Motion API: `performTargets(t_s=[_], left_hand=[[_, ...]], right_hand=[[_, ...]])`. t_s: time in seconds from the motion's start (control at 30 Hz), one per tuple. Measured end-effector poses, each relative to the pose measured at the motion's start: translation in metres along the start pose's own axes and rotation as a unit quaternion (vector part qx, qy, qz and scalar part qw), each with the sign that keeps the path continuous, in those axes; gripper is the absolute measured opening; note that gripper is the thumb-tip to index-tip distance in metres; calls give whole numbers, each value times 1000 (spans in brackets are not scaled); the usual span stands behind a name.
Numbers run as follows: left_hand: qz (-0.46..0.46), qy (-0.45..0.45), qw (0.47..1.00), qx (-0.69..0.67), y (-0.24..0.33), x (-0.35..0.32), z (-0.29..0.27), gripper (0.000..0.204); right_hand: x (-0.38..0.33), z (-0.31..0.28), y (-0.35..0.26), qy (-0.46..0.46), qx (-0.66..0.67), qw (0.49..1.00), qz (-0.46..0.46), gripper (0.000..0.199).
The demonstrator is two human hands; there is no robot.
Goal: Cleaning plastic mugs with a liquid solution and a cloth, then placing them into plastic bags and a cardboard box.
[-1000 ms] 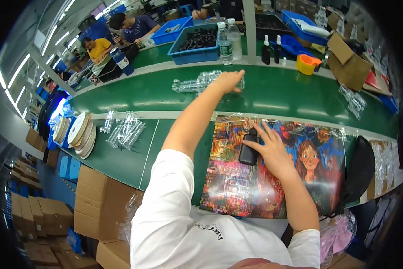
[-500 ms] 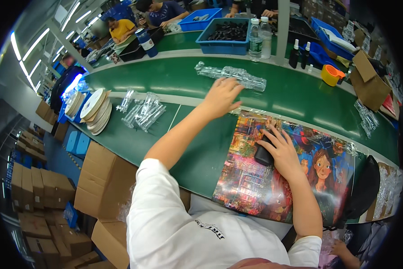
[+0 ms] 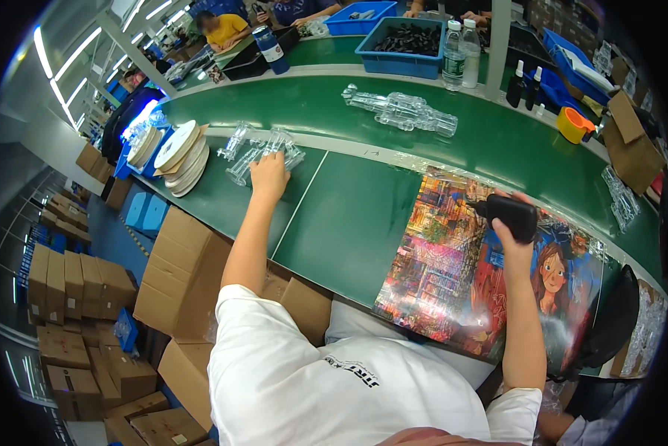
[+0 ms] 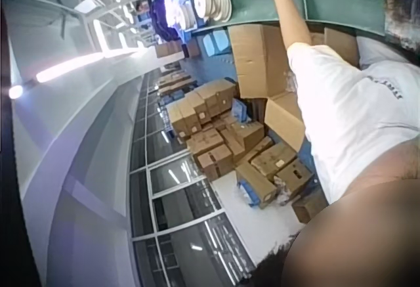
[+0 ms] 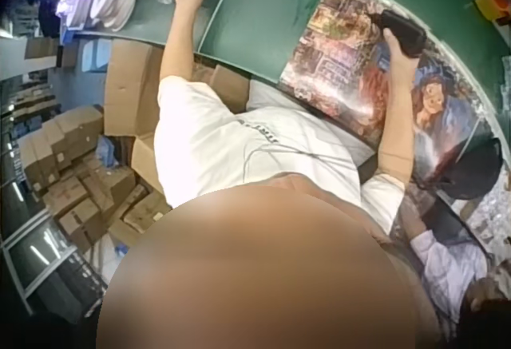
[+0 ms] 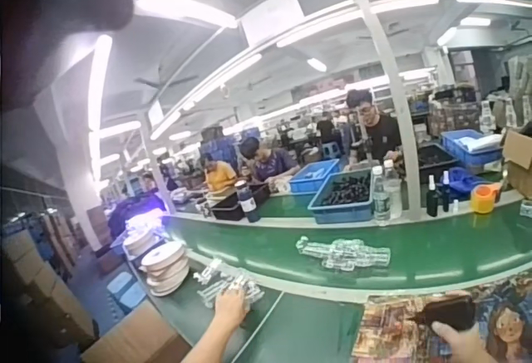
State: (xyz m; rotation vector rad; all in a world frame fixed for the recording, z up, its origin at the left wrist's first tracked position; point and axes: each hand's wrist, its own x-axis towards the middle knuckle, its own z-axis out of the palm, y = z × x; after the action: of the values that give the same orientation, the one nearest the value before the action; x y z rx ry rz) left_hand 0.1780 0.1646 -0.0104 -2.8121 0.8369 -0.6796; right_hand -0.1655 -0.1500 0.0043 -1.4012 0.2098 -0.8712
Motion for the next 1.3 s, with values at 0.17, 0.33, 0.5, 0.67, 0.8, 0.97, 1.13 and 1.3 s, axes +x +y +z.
performTargets(t_s=[0.17, 0.33, 0.5, 0.67, 0.8, 0.97, 1.13, 1.3], left_hand=[[64, 95, 968, -222, 58, 0, -41, 31], [158, 136, 877, -432, 136, 3, -78, 33], [345, 140, 789, -488, 201, -1, -109, 30], [411, 103, 702, -573, 242, -14, -103, 31], [365, -25, 606, -706, 255, -24, -92, 28], [220, -175, 411, -867, 255, -35, -81, 30], [49, -82, 468, -878, 271, -47, -97, 47], [-83, -355, 285, -886, 264, -53, -106, 51]], right_hand=[[8, -13, -5, 92, 146, 982, 75, 38], [14, -31, 5, 123, 243, 949, 162, 39], [12, -30, 0, 7, 326, 913, 244, 40], [6, -29, 5, -87, 410, 859, 292, 39], [3, -27, 12, -71, 436, 842, 308, 41], [-3, -15, 15, -76, 434, 841, 315, 44], [-8, -3, 1, -89, 427, 850, 294, 44], [-12, -1, 3, -107, 419, 838, 332, 43]])
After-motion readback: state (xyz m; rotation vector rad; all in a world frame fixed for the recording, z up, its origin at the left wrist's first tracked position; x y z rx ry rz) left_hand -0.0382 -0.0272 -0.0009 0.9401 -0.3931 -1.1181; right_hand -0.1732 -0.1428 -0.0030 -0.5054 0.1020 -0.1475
